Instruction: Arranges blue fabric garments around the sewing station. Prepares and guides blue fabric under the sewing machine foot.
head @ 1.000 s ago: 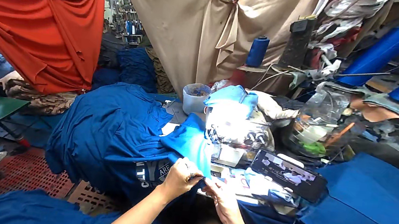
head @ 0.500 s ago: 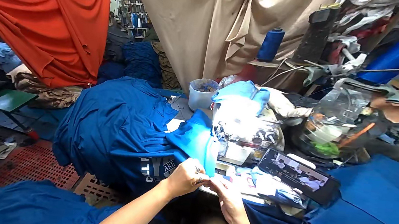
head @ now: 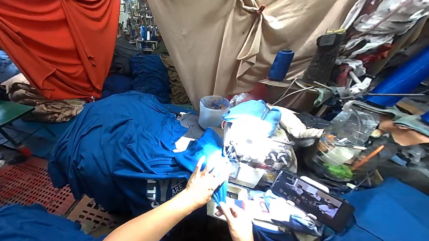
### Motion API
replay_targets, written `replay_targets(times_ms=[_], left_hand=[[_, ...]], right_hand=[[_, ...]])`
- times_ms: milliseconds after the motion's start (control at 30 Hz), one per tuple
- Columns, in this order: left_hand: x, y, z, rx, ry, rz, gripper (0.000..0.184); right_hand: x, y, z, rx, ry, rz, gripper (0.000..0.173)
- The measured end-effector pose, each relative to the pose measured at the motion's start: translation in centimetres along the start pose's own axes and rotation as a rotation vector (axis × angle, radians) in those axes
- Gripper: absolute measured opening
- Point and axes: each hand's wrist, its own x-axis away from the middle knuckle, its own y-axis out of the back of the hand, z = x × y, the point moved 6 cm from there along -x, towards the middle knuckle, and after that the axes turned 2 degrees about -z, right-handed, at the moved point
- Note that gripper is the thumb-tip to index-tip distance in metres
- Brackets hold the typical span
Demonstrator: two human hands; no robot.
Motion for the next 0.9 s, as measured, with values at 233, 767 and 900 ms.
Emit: replay_targets(times_ms=[233, 767, 900], left_hand=[[-0.9, 0.0, 0.6, 0.057, 0.048, 0.136, 0.055], [-5.9, 0.7, 2.2, 0.118, 0.208, 0.506, 0.046], [-7.4, 0.1, 3.1, 0.166, 0.290, 0.480, 0.041]], right_hand=[[-2.7, 0.1, 1.2, -0.008, -0.003, -0.062, 0.022], [-10.5, -0.6, 3.9, -0.053, -0.215, -0.153, 0.019], [-10.3, -0.6, 3.7, -0.079, -0.195, -0.132, 0.020]])
